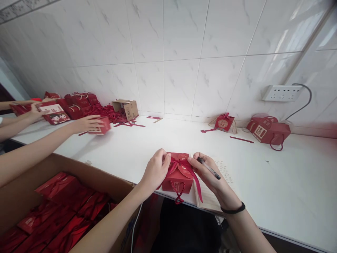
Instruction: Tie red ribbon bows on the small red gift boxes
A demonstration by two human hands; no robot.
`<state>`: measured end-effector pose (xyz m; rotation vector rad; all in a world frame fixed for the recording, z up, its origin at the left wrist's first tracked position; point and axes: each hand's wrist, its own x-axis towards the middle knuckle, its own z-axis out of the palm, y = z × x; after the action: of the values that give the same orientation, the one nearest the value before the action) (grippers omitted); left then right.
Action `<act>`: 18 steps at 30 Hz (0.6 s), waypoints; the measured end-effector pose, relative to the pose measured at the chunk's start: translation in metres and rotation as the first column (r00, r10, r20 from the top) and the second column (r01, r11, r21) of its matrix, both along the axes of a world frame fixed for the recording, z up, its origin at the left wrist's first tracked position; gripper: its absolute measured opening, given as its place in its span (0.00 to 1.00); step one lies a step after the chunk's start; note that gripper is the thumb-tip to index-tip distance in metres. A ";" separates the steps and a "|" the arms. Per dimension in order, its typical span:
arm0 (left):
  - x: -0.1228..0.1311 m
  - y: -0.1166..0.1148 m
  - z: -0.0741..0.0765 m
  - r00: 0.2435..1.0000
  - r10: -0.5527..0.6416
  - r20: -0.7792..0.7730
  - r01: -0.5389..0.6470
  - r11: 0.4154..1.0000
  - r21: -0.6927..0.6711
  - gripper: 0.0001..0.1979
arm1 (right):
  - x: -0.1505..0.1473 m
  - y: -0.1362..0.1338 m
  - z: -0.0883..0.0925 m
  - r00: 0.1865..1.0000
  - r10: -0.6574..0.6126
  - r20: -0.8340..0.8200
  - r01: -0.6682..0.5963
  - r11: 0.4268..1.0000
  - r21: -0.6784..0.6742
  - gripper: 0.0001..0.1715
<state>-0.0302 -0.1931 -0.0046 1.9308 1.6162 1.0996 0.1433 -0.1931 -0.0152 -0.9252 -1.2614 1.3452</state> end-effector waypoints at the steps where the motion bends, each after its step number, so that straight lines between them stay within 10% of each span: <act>1: -0.001 0.001 0.000 1.000 -0.009 0.007 0.009 1.000 -0.013 0.14 | 0.000 0.000 -0.001 1.000 -0.025 0.015 0.025 1.000 -0.002 0.27; 18: -0.009 0.004 0.004 0.957 -0.187 0.219 0.212 0.972 -0.096 0.08 | -0.003 0.003 -0.003 0.986 -0.102 0.133 0.098 0.995 0.035 0.24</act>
<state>-0.0392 -0.1889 -0.0002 1.7904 1.3120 1.0587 0.1399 -0.1899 -0.0179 -1.0599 -1.3150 1.2004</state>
